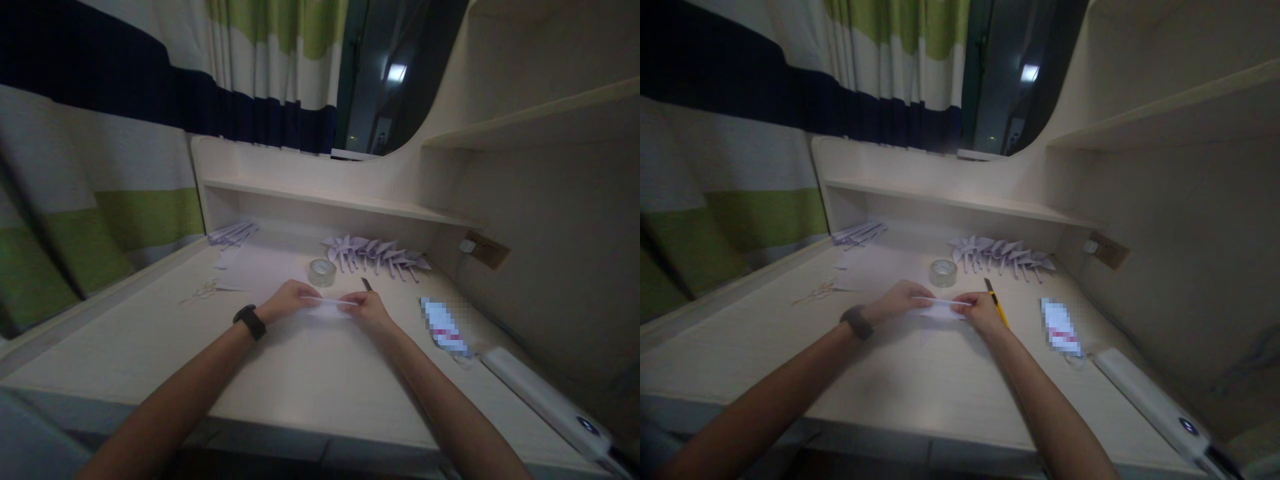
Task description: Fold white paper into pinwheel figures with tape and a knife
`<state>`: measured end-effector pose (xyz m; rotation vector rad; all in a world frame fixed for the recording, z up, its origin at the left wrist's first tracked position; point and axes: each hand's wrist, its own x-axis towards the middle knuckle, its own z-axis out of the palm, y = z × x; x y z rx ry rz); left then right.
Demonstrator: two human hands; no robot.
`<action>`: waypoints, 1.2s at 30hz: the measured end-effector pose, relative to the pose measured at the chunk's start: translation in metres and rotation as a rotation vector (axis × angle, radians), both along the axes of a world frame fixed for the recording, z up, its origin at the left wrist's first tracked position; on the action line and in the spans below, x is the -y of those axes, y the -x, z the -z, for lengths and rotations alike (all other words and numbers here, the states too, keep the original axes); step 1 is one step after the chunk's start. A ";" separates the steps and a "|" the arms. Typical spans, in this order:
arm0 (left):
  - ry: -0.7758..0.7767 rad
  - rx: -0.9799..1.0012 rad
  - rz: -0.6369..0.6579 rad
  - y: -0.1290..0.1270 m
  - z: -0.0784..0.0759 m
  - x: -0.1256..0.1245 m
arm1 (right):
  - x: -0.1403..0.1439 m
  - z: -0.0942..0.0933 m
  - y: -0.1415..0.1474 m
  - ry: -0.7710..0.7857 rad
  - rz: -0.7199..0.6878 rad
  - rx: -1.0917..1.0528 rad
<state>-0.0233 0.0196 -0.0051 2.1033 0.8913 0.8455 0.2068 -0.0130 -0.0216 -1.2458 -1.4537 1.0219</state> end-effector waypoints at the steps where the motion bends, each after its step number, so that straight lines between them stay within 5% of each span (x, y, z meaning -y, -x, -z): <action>1: -0.006 -0.002 0.006 0.001 0.000 -0.001 | 0.001 -0.002 -0.001 -0.003 -0.016 0.004; 17: 0.244 0.058 0.110 0.003 -0.006 0.006 | -0.003 -0.004 -0.014 0.104 -0.199 -0.145; 36: 0.154 0.003 0.002 -0.001 -0.009 0.012 | 0.001 0.004 -0.002 0.073 -0.189 -0.139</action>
